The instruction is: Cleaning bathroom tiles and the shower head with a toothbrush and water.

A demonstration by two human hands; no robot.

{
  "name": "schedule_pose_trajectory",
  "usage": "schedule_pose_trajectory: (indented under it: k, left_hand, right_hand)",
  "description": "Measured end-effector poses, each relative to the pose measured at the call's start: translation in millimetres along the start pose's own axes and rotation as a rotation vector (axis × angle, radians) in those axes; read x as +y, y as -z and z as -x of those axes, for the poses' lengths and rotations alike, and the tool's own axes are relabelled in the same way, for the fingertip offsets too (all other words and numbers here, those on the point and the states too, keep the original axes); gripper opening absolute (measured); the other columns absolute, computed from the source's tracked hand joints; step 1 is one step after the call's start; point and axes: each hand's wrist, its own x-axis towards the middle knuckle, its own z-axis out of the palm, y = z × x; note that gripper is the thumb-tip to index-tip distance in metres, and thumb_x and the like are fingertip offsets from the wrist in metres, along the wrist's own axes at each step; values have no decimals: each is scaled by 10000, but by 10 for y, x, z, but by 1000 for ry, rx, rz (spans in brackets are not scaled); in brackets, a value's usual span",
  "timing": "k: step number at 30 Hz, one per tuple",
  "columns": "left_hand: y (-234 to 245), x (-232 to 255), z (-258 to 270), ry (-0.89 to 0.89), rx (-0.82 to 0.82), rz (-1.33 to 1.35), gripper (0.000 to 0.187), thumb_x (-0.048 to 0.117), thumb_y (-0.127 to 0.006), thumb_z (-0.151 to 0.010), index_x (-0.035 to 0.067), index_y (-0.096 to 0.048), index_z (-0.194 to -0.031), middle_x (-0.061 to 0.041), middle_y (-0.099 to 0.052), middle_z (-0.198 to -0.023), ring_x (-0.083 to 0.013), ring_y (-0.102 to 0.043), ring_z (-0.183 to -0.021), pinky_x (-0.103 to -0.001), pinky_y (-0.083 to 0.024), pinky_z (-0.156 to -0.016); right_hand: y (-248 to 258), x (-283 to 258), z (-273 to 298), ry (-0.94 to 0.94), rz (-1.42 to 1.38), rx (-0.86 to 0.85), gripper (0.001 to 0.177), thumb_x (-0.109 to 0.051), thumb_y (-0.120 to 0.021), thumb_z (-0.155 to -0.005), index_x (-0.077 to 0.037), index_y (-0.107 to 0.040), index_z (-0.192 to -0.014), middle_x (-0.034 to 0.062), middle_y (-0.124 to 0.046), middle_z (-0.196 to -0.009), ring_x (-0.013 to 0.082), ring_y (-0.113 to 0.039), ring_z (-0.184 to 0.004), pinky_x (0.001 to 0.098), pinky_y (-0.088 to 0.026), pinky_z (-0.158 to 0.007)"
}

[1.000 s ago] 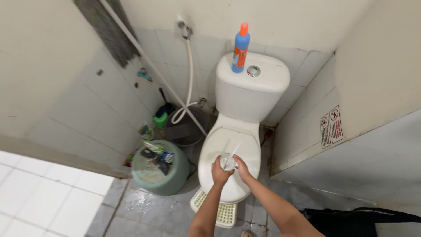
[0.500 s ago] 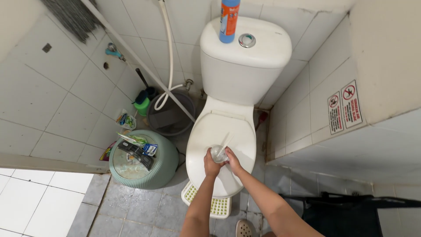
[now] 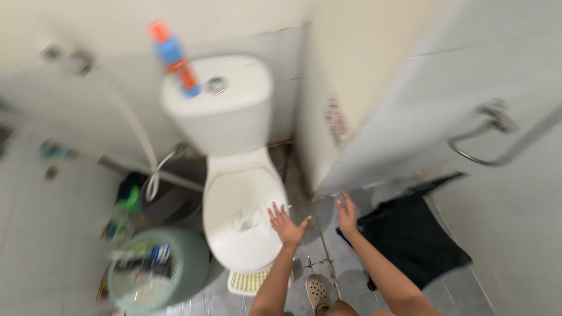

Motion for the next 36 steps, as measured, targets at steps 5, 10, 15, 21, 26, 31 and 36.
schedule_pose_trajectory:
  k: [5, 10, 15, 21, 26, 31, 36]
  left_hand:
    - [-789, 1116, 108, -398, -238, 156, 1068, 577, -831, -730, -30, -392, -1491, -184, -274, -1646, -374, -145, -1567, -520, -190, -1255]
    - [-1540, 1958, 410, -633, -531, 178, 1136, 497, -871, -724, -110, -312, -1505, -280, -315, -1598, -425, -232, -1510, -451, -214, -1231]
    - [-2051, 2391, 472, -369, -632, 370, 933, 461, -829, -752, 14, -466, -1487, -264, -538, -1452, -417, -484, -1389, -438, -391, -1176]
    - [-2190, 2314, 585, -398, -477, 414, 717, 232, -836, -739, 39, -554, -1369, -215, -632, -1330, -409, -584, -1251, -437, -471, -1078]
    - [-1958, 2063, 768, -347, -495, 391, 540, 199, -835, -777, 28, -602, -1233, -220, -655, -1238, -409, -605, -1183, -447, -487, -1028]
    - [-1834, 1664, 1137, -306, -456, 509, 410, 20, -688, -753, 13, -567, -1145, -233, -658, -1138, -425, -617, -1113, -458, -497, -975]
    - [-1703, 1291, 1459, -365, -475, 553, 472, -12, -607, -720, 43, -516, -1180, -245, -649, -1094, -434, -625, -1072, -477, -512, -952]
  right_hand:
    - [1231, -104, -96, 50, 370, 313, 467, -283, -606, -1026, -103, -569, -1455, 135, -615, -1401, 271, -529, -1289, 381, -405, -1113]
    - [1922, 655, -135, -135, 77, 450, 528, -337, -583, -1051, -107, -485, -1515, 122, -545, -1459, 246, -488, -1348, 366, -371, -1150]
    - [2168, 383, -39, -420, -271, 454, 702, -553, -497, -1015, -231, -307, -1609, 102, -423, -1574, 278, -392, -1413, 449, -300, -1156]
    - [2556, 226, 74, -564, -248, 451, 802, -618, -513, -930, -344, -197, -1614, 51, -357, -1606, 254, -320, -1448, 552, -243, -1131]
    - [2669, 319, 240, -516, -226, 481, 855, -594, -548, -922, -270, -182, -1624, 92, -399, -1586, 288, -375, -1429, 468, -284, -1141]
    - [2387, 55, 208, -491, -111, 458, 997, -575, -650, -872, -174, -144, -1631, 173, -396, -1569, 301, -448, -1391, 410, -353, -1135]
    - [1832, -392, -185, -830, 405, 305, 1265, -632, -769, -777, -140, 4, -1649, 271, -465, -1527, 427, -499, -1368, 440, -395, -1159]
